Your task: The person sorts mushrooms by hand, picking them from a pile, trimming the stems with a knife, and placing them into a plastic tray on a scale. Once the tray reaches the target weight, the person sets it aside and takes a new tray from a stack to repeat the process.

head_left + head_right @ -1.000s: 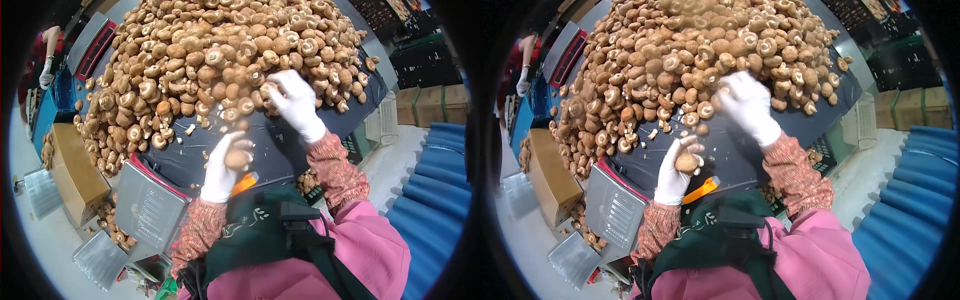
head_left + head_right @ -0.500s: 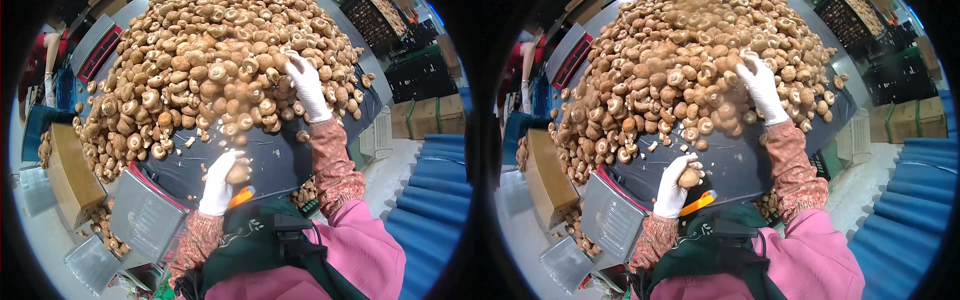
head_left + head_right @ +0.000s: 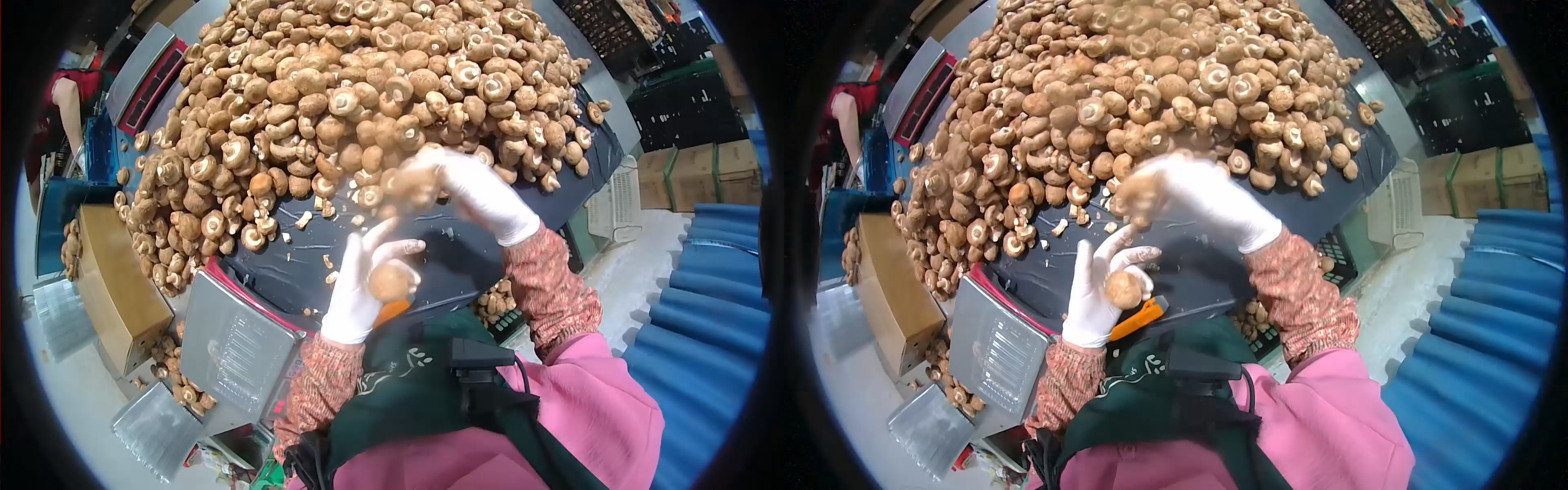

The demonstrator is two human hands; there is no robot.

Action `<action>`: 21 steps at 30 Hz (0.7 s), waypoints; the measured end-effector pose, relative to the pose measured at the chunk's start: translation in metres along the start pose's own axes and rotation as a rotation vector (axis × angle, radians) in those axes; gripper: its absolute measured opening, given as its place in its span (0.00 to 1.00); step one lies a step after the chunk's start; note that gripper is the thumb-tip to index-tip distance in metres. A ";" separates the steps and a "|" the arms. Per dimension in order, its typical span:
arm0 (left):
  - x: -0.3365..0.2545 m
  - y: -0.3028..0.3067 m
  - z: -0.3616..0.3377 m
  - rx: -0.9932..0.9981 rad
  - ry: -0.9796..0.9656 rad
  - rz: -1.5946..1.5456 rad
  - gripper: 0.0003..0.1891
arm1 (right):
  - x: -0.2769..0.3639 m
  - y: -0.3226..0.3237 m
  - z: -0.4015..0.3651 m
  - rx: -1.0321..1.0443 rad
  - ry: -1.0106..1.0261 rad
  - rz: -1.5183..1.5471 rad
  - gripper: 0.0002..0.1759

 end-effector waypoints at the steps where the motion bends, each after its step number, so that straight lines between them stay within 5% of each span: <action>1: -0.005 -0.008 0.000 0.047 -0.046 -0.065 0.31 | 0.000 -0.012 -0.003 0.117 0.072 -0.161 0.18; 3: -0.004 -0.002 -0.002 0.045 -0.031 -0.040 0.28 | 0.008 -0.016 0.002 0.081 0.132 -0.472 0.18; 4: -0.006 -0.001 -0.003 0.055 -0.062 0.100 0.24 | 0.018 -0.004 0.009 -0.170 0.172 -0.498 0.16; 5: -0.005 -0.001 -0.003 0.054 -0.053 0.085 0.23 | 0.033 0.012 0.022 -0.267 0.421 -0.928 0.14; 7: -0.004 0.000 -0.003 0.054 -0.032 0.059 0.22 | 0.026 0.070 0.053 -0.672 0.369 -0.920 0.14; 8: -0.004 0.000 -0.003 0.018 -0.023 0.073 0.20 | 0.028 0.080 0.066 -0.749 0.522 -1.331 0.15; 14: -0.006 0.006 -0.003 -0.029 -0.037 0.141 0.19 | 0.011 0.095 0.131 -0.575 0.191 -1.797 0.22; 17: -0.011 0.009 -0.007 -0.035 -0.088 0.233 0.19 | 0.021 0.103 0.128 -0.588 0.301 -1.672 0.24; 18: -0.011 0.013 -0.007 -0.040 -0.075 0.167 0.19 | 0.029 0.102 0.115 -0.605 0.433 -1.375 0.27; 19: -0.009 0.018 -0.008 -0.044 -0.057 0.100 0.20 | 0.025 0.107 0.107 -0.492 0.149 -0.762 0.32; 21: -0.004 0.018 -0.011 -0.043 -0.026 -0.011 0.20 | 0.019 0.097 0.094 -0.183 0.215 -0.040 0.34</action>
Point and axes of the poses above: each hand's wrist, its own z-axis towards the middle knuckle, its own y-axis out of the back of the hand, x = y × z, the point moved 6 cm from there along z, towards the middle knuckle, and after that the axes turned 3 degrees about z, right-handed, at the moved point
